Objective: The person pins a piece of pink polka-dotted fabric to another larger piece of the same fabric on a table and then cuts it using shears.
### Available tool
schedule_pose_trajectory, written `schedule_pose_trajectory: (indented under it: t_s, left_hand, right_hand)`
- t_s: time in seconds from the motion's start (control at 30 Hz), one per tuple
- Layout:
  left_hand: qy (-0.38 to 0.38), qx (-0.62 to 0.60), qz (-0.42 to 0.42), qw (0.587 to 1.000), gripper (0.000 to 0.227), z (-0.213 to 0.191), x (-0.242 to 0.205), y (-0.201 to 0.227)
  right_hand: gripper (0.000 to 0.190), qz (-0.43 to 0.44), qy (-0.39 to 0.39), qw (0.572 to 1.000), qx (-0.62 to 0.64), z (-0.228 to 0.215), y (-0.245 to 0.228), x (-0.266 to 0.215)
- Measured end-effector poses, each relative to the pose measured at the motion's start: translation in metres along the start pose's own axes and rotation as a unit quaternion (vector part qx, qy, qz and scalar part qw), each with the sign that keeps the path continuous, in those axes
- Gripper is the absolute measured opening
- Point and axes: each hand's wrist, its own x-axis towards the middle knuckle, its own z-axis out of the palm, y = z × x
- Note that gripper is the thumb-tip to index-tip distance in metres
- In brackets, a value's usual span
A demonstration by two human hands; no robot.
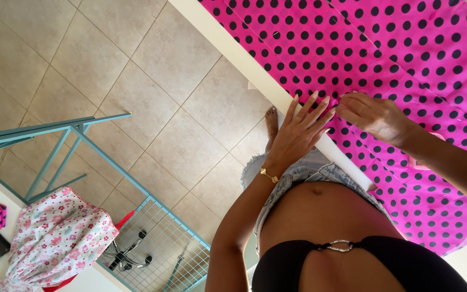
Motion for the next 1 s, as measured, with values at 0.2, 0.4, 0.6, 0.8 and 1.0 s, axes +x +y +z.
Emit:
schedule_pose_trajectory:
  t_s: [0.2,0.4,0.6,0.8,1.0]
  left_hand:
    - [-0.009,0.012,0.001,1.0,0.055,-0.008,0.0,-0.001]
    - [-0.001,0.032,0.016,0.999,0.054,-0.006,0.002,-0.001]
    - [-0.02,0.049,0.012,0.999,0.055,-0.008,0.005,0.001]
    - [-0.026,0.042,0.006,0.999,0.057,-0.008,0.008,0.004]
    - [-0.022,0.041,0.007,0.999,0.06,-0.01,0.003,0.002]
  right_hand:
    - [0.035,0.088,-0.015,0.992,0.086,-0.013,0.002,-0.003]
    - [0.037,0.166,0.049,0.952,0.254,-0.018,0.009,0.003]
    - [0.027,0.163,0.104,0.93,0.314,-0.004,0.011,-0.003]
    - [0.023,0.144,0.093,0.947,0.271,-0.013,0.007,0.007]
    - [0.017,0.132,0.104,0.968,0.186,-0.007,0.003,0.002]
